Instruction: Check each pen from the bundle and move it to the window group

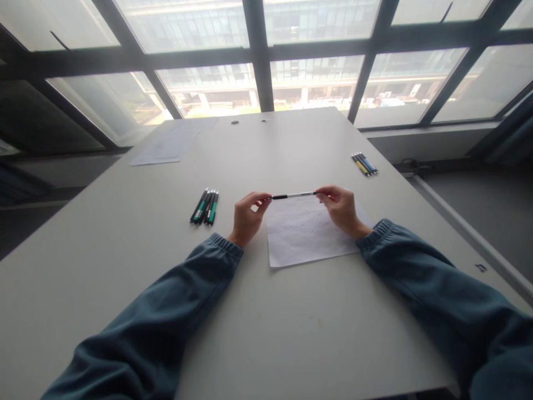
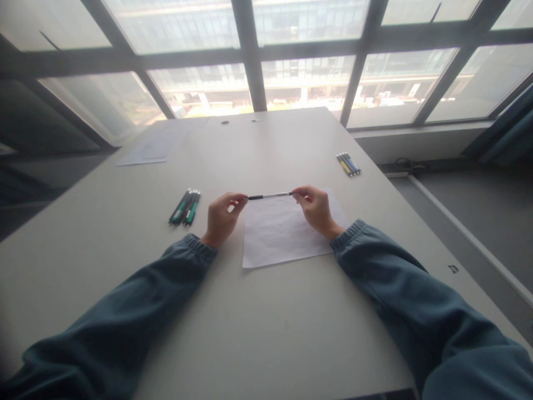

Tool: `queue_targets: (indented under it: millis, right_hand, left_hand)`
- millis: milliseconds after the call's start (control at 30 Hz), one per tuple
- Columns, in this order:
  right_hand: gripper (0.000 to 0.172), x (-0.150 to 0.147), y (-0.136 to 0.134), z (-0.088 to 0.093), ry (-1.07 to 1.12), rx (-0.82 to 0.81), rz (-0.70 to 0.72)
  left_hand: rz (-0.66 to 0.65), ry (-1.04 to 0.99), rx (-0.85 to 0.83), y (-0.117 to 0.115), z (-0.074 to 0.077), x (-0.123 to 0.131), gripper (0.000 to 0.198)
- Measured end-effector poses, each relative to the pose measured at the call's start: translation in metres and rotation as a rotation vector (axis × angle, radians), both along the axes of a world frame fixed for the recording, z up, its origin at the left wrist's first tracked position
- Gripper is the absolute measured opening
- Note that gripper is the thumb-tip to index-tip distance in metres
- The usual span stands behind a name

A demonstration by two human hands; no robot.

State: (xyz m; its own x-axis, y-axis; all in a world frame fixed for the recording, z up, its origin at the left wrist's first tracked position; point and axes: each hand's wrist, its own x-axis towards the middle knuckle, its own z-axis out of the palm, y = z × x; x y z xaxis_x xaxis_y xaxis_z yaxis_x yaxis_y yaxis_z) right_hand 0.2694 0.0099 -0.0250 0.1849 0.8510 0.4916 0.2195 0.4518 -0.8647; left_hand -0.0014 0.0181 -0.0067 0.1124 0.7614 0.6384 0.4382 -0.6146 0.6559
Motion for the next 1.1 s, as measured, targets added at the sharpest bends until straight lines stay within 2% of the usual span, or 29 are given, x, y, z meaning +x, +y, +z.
queue_targets:
  millis: [1100]
  right_hand:
    - [0.013,0.0007,-0.0013,0.0023,-0.029,-0.017,0.003]
  left_hand:
    - [-0.003,-0.013,-0.018,-0.0011,0.0003,0.0013,0.014]
